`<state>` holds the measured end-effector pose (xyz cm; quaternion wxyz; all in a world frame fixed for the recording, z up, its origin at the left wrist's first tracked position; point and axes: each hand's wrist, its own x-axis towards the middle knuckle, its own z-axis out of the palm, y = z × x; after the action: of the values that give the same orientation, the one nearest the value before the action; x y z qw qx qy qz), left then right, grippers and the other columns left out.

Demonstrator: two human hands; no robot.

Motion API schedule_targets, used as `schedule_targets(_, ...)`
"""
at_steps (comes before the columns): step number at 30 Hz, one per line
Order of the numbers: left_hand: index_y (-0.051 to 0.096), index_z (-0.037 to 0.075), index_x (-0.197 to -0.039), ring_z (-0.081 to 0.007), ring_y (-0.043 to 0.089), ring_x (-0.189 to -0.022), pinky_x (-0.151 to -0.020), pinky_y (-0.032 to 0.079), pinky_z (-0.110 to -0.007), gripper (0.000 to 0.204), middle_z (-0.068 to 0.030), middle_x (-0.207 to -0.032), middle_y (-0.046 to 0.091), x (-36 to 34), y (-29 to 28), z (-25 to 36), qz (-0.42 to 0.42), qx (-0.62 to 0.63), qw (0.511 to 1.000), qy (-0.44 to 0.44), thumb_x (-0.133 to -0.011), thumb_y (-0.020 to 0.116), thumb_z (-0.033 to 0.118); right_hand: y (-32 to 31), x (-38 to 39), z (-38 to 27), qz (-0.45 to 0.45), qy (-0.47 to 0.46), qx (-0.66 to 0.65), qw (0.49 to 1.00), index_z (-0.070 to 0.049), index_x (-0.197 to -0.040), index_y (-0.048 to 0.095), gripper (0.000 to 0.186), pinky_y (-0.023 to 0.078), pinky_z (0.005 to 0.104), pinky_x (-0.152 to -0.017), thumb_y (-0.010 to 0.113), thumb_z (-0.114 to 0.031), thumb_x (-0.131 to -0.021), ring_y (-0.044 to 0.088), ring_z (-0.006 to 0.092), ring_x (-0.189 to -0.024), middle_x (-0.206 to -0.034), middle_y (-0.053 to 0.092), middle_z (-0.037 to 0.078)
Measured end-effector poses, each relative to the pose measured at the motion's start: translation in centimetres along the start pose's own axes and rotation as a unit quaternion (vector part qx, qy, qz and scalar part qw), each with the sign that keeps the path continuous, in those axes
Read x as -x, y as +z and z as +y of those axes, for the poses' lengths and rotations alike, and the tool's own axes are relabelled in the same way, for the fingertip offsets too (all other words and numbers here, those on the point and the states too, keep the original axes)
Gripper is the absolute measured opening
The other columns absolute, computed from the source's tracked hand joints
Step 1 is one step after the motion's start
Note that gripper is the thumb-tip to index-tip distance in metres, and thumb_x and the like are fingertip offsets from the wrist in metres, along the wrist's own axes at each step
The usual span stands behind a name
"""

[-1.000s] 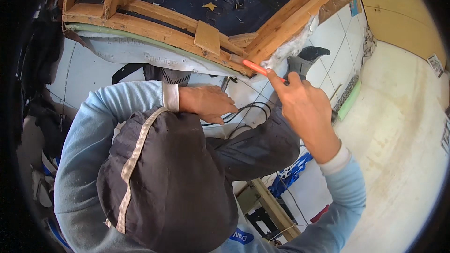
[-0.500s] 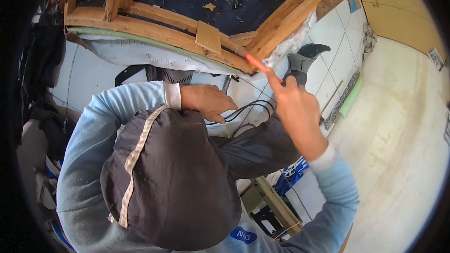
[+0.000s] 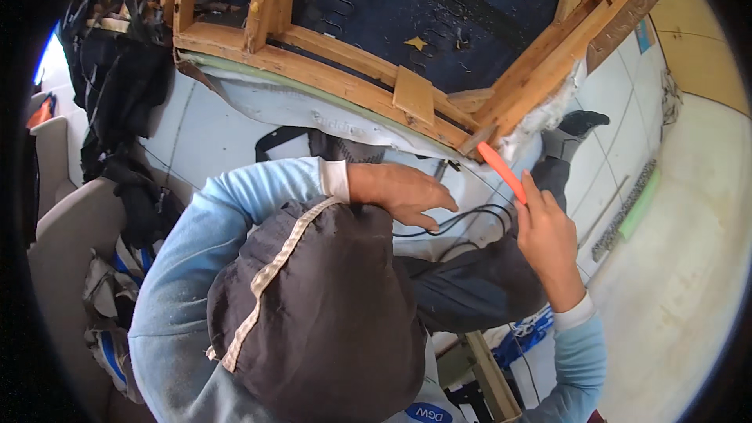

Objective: The person uses a hammer to tap a wooden frame and then switches to a utility knife to scrape and remove old fabric and padding from the frame's edge. The person works on the underside of an overturned furniture piece, likely a sofa, in a tiled room.

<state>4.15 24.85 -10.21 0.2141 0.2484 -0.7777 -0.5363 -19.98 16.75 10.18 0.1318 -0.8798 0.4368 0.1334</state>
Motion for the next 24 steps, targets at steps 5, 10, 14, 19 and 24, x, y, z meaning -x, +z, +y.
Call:
schedule_targets(5,0.071,0.002,-0.139,-0.0422,0.067,-0.133,-0.115,0.052,-0.054,0.051,-0.0198,-0.136,0.074,5.3,-5.4,3.0,0.193,-0.113,0.975,-0.011,-0.098,0.081,0.031,1.9,-0.5,-0.9,0.14,-0.015,-0.217,0.966,0.003,-0.145,0.068,0.042,0.058,0.0401,-0.076,0.074,-0.007,-0.105,0.073,0.0226,-0.084,-0.111,0.079,0.018)
schedule_targets(10,0.058,0.004,-0.157,-0.0394,0.05,-0.152,-0.13,0.035,-0.06,0.074,-0.0189,-0.155,0.061,7.8,-6.6,4.9,0.366,-0.4,0.809,-0.225,-0.094,0.085,0.03,5.8,0.7,-2.0,0.107,0.125,-0.43,0.888,0.004,-0.143,0.067,0.036,0.044,0.0248,-0.069,0.07,-0.006,-0.108,0.054,0.0065,-0.08,-0.098,0.065,0.001)
schedule_targets(14,0.049,0.002,-0.163,-0.0392,0.047,-0.153,-0.133,0.032,-0.056,0.085,-0.0193,-0.159,0.055,9.7,-6.9,4.2,0.271,-0.391,0.844,-0.245,-0.092,0.086,0.032,9.5,2.6,-1.9,0.097,0.16,-0.516,0.836,0.004,-0.145,0.066,0.037,0.038,0.0223,-0.064,0.069,-0.009,-0.111,0.048,0.0027,-0.075,-0.095,0.059,-0.004)
schedule_targets(19,0.058,0.004,-0.156,-0.0359,0.055,-0.148,-0.129,0.039,-0.053,0.071,-0.0163,-0.153,0.063,10.2,-7.8,4.8,0.265,-0.396,0.844,-0.245,-0.095,0.082,0.03,12.2,5.8,-2.3,0.115,0.191,-0.552,0.803,0.004,-0.144,0.067,0.036,0.038,0.0218,-0.066,0.07,-0.012,-0.112,0.049,0.0029,-0.076,-0.095,0.058,-0.006)
schedule_targets(24,0.068,0.005,-0.146,-0.0352,0.061,-0.141,-0.123,0.047,-0.05,0.054,-0.0158,-0.145,0.069,10.4,-8.5,5.6,0.285,-0.402,0.836,-0.24,-0.098,0.08,0.027,15.1,8.5,-1.2,0.185,0.195,-0.535,0.801,0.004,-0.142,0.067,0.035,0.037,0.0212,-0.066,0.07,-0.013,-0.112,0.048,0.0023,-0.077,-0.096,0.058,-0.007)
